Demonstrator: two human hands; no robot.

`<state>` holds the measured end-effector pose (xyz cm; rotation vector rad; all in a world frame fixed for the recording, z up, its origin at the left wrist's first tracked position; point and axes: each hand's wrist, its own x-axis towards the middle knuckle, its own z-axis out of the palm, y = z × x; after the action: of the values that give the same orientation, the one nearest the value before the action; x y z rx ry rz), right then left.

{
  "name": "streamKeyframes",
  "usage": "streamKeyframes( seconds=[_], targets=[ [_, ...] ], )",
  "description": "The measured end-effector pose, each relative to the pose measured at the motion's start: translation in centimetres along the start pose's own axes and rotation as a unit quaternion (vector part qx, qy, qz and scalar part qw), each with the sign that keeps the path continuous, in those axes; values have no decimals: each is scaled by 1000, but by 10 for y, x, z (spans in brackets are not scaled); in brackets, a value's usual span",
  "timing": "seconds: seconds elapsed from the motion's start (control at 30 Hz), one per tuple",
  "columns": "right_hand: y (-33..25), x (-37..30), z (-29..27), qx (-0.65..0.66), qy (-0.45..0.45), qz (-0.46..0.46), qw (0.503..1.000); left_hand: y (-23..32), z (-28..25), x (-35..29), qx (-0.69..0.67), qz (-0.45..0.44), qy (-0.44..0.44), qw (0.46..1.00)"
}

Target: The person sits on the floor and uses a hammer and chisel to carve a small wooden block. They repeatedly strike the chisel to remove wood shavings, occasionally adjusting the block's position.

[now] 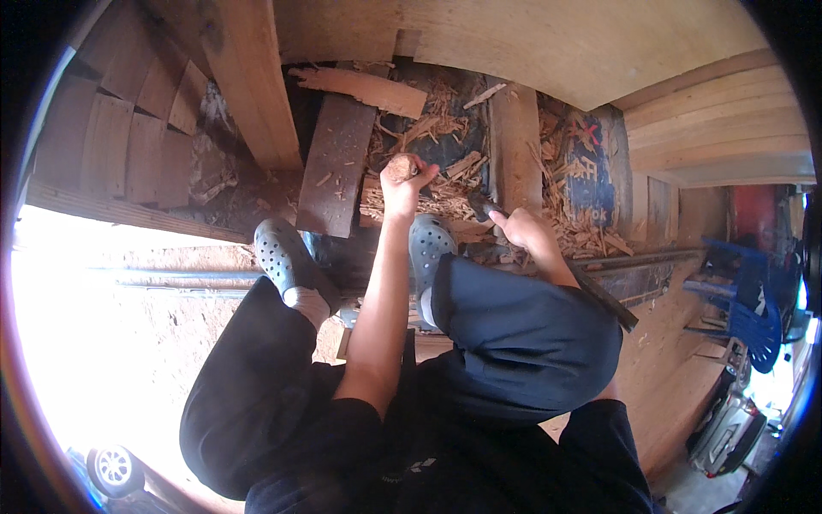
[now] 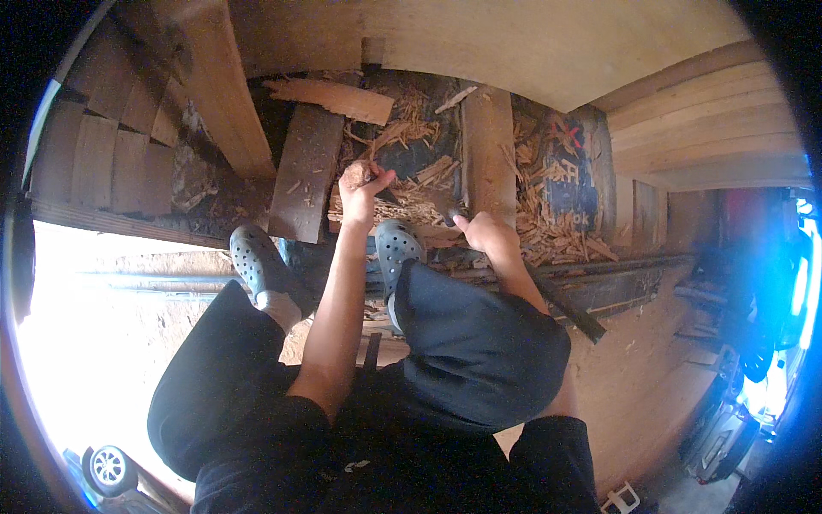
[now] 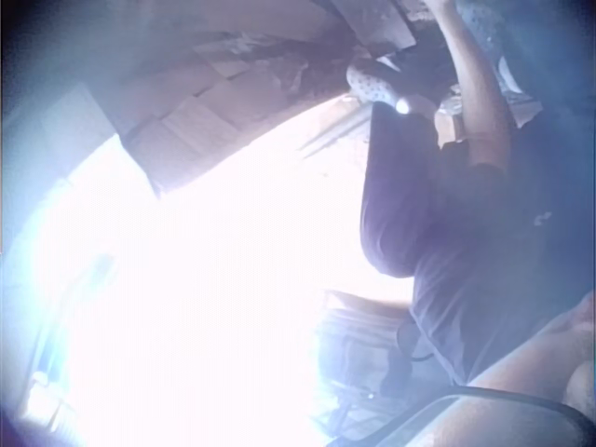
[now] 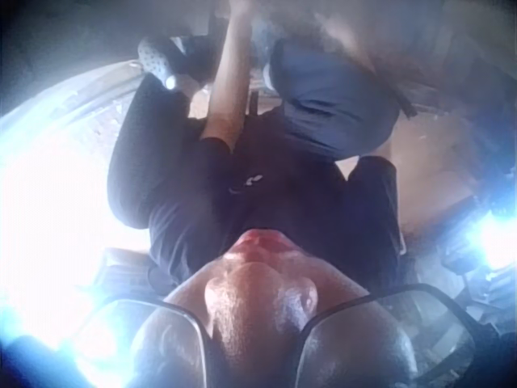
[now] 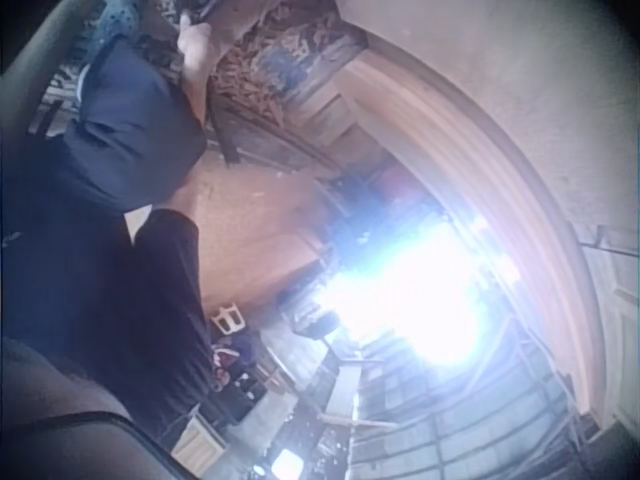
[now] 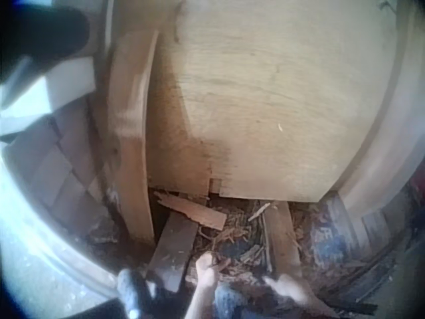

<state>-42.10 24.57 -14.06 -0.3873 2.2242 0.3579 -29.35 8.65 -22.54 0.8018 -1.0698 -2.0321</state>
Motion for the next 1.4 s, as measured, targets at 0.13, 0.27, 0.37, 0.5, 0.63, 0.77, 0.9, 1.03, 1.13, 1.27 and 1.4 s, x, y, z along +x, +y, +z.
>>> streamKeyframes(
  seconds=[0.13,0.27,0.37,0.5,0.63,0.77,0.9,1.03,1.13,1.27,1.4],
  targets=[
    [2,1,1,10,-7,7,1000,5,13,-4,49,-5,-80,996],
    [5,6,6,12,4,-1,1000,22,23,-3,186,-23,-131,974],
    [6,10,10,20,12,-14,1000,28,30,-3,47,23,-45,998],
    [7,12,8,26,-7,-8,1000,22,25,1,92,44,-37,994],
    [6,7,3,24,-14,1,1000,12,15,5,79,-13,-49,996],
    [3,0,-1,17,-8,-6,1000,9,13,1,46,-19,-24,998],
    [3,0,0,20,-15,6,1000,7,20,-5,59,16,-6,998],
    [7,6,6,16,-7,-6,1000,7,21,-2,72,-31,-24,997],
    [9,11,12,2,38,-25,999,8,20,-1,-173,-92,-6,981],
    [12,13,16,13,61,-24,998,6,25,-6,-43,2,23,999],
    [11,11,12,17,32,-20,999,-1,26,-10,-16,18,63,998]
  ],
)
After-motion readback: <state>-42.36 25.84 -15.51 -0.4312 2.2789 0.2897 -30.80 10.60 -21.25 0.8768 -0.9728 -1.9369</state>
